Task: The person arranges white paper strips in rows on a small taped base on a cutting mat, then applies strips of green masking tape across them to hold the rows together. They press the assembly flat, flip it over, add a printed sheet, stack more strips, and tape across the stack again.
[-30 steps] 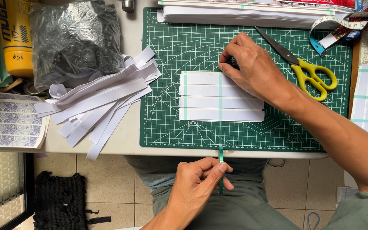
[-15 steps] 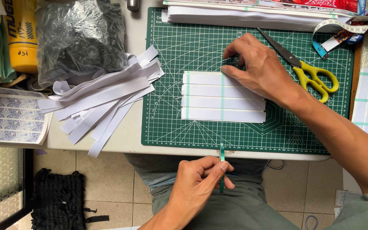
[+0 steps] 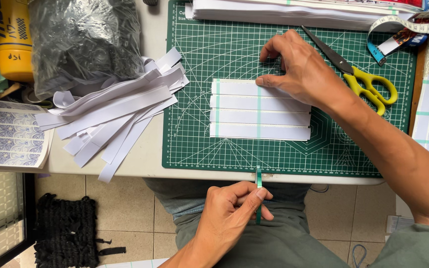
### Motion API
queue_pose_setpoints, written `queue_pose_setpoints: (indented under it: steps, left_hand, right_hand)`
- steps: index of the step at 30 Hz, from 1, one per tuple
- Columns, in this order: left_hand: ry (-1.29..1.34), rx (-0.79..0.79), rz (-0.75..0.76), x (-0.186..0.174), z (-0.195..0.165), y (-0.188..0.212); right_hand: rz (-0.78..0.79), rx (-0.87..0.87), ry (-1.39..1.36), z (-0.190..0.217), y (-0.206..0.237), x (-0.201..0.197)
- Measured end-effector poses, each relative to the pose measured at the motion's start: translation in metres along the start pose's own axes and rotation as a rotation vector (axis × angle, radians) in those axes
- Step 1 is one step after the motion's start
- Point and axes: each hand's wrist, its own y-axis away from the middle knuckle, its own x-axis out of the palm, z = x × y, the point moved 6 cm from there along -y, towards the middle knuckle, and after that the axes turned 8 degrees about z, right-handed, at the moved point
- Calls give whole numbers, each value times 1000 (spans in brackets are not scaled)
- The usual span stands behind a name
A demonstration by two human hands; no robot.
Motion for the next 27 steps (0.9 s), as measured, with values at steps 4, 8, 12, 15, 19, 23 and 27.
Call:
queue_pose_setpoints:
  steps: [4, 8, 12, 15, 19, 23, 27]
  left_hand:
    - [-4, 50, -6, -1, 0, 0]
    - [13, 94, -10, -1, 0, -2]
    - [13, 134, -15, 0, -1, -2]
    - [-1, 145, -23, 0, -2, -3]
    - [7, 145, -24, 0, -2, -3]
    - [4, 123, -23, 0, -2, -2]
    - [6, 132, -20, 0, -5, -2]
  right_hand:
    - [-4, -37, -19, 2, -3, -3]
    - [25, -42, 15, 5, -1, 0]
    - [23, 38, -137, -2, 10, 5]
    - [-137, -148, 110, 6, 30, -2]
    - [-141, -293, 338, 9, 51, 10]
    - [-109, -279, 352, 4, 56, 24]
    - [-136, -276, 356, 2, 55, 29]
